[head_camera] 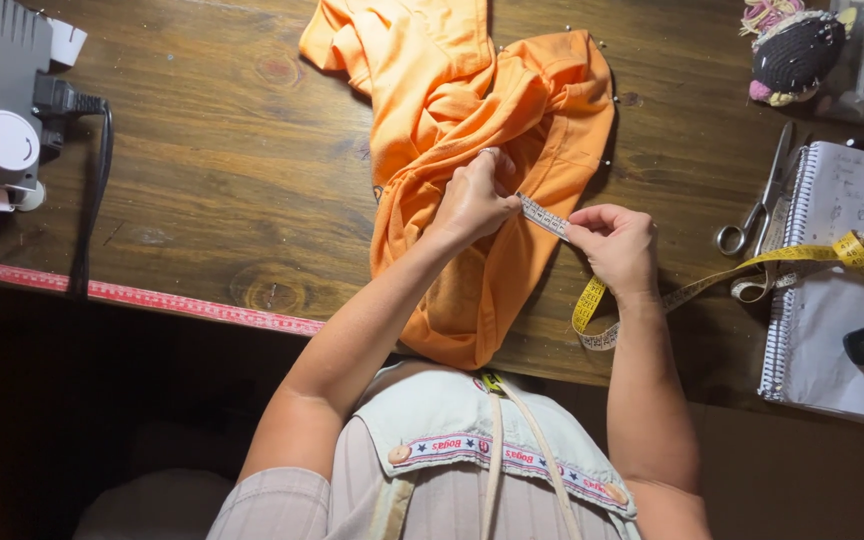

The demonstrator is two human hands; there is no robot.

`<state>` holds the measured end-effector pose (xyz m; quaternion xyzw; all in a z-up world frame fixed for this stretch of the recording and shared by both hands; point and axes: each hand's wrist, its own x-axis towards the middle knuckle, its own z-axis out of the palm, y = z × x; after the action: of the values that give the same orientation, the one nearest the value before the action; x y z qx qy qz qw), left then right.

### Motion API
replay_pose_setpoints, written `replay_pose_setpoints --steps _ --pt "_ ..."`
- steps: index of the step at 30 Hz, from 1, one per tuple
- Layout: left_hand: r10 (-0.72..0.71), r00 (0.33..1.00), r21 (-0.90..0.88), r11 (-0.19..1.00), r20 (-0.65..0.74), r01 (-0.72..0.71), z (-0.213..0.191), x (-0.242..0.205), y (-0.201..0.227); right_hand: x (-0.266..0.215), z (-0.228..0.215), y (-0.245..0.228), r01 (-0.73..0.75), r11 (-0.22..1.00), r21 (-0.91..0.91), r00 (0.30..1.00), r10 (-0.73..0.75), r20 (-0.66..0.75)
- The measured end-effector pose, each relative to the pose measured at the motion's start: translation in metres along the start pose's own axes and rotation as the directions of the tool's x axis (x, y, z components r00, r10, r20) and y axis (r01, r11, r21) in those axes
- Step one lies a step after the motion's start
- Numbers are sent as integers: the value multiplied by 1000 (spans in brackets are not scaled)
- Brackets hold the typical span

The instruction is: The person measures an orange t-shirt laid out on a wooden table using a yellow measuring tape. They adjust the fabric, place the tape on different sections, and use pins to mark measurements. The person also uses scissors to cut a small piece of the fabric.

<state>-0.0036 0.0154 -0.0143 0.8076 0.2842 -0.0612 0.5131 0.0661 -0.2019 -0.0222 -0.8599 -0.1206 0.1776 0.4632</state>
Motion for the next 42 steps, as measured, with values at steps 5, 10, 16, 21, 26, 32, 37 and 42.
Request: replay_pose_setpoints --steps 5,10,16,21,26,32,37,42 --pt "78 997 60 995 -4 -77 4 0 1 -3 -3 -7 7 998 -70 1000 -7 -5" --pt "112 994 92 989 12 -113 4 -8 6 -2 -1 -6 13 996 -91 1000 -14 -9" --pt "142 990 118 983 2 -141 12 -1 -6 -4 -1 -12 9 996 -92 1000 -11 -21" --pt "194 981 137 972 -30 -188 11 -4 -12 -3 0 -10 1 996 -94 1000 -3 -25" --pt "301 945 135 949 -126 -284 8 -18 -11 -2 0 -5 7 996 -93 1000 -9 -27" --pt "869 464 676 446 -171 -587 108 -31 -53 1 0 -2 7 994 -106 1000 -10 -30" --pt "826 557 696 451 -88 -559 76 -69 -30 2 3 1 -3 994 -110 999 -1 -35" --pt "843 532 698 426 -76 -576 79 -66 -40 4 4 5 -11 996 -92 999 7 -43"
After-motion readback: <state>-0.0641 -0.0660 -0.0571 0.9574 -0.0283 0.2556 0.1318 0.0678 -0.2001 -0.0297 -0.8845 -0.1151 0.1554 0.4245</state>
